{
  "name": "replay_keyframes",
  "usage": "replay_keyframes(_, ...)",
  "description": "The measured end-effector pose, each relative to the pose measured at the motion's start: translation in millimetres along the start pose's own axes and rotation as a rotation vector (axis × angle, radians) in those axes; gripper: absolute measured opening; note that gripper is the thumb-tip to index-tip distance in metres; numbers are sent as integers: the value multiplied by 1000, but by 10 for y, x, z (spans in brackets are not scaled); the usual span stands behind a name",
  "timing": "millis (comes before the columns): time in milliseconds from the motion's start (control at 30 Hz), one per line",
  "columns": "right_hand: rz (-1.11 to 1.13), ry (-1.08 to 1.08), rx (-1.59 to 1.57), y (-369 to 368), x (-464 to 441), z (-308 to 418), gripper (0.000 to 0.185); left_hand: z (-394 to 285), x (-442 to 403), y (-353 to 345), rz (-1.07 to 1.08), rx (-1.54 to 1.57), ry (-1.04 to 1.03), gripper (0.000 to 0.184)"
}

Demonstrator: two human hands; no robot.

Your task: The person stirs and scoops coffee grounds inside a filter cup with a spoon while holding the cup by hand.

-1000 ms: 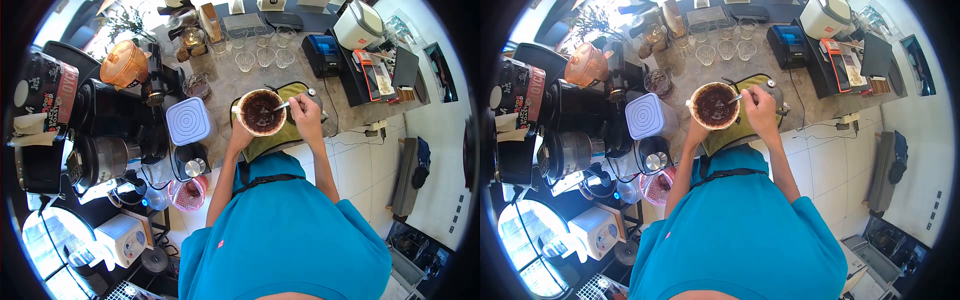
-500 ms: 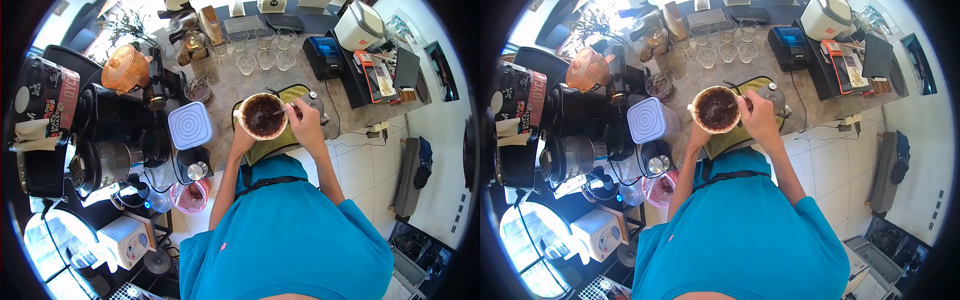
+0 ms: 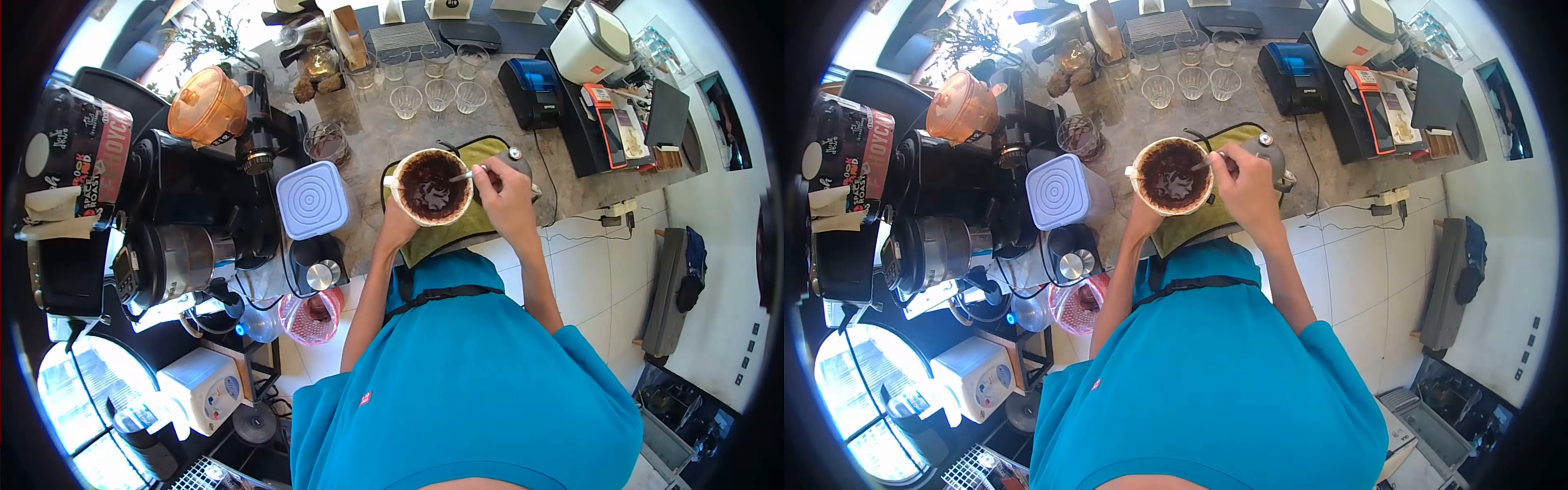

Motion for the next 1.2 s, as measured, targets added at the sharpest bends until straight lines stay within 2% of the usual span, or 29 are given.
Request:
replay_keyframes(100,41,-66,-65,-103,78,-177,23,4,-9,9,9,-26,8,51)
replay_keyframes(167,11,-124,-243,-108,119,-250,24,11,-3,-1,14,-37,14,51)
replay_keyframes(300,-71,-156,-299,-39,117,-122,24,-56,7,-11,9,5,-5,51)
replay_keyframes(367,-68,-83,-86,27,76,26,24,-76,12,-5,13,-22,-9,51)
replay_keyframes(467,5,-34,35,57,40,102,22,-70,7,-12,28,14,-13,51)
replay_keyframes(600,132,39,102,33,46,142,19,5,-20,10,24,-8,-27,50)
replay_keyframes(667,154,244,112,-18,41,267,16,30,-38,11,23,-11,-22,50)
replay_keyframes(700,175,256,95,-43,34,296,15,41,-40,16,34,-5,11,50)
replay_keyframes(800,94,338,94,-100,-26,230,14,13,-25,5,39,7,29,50)
replay_keyframes(1033,115,236,180,7,-62,197,14,-32,7,12,7,-38,-3,50)
replay_keyframes(1200,123,283,139,-29,-10,257,15,-53,-5,-19,30,26,8,50)
Point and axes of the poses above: each hand's wrist, its own x-axis away from the middle knuckle, its own y-axis out of the back of the hand, z = x × y, the point moved 3 cm from there along -x, towards the middle knuckle, and after that the axes turned 13 degrees about y, right-handed, at the moved point
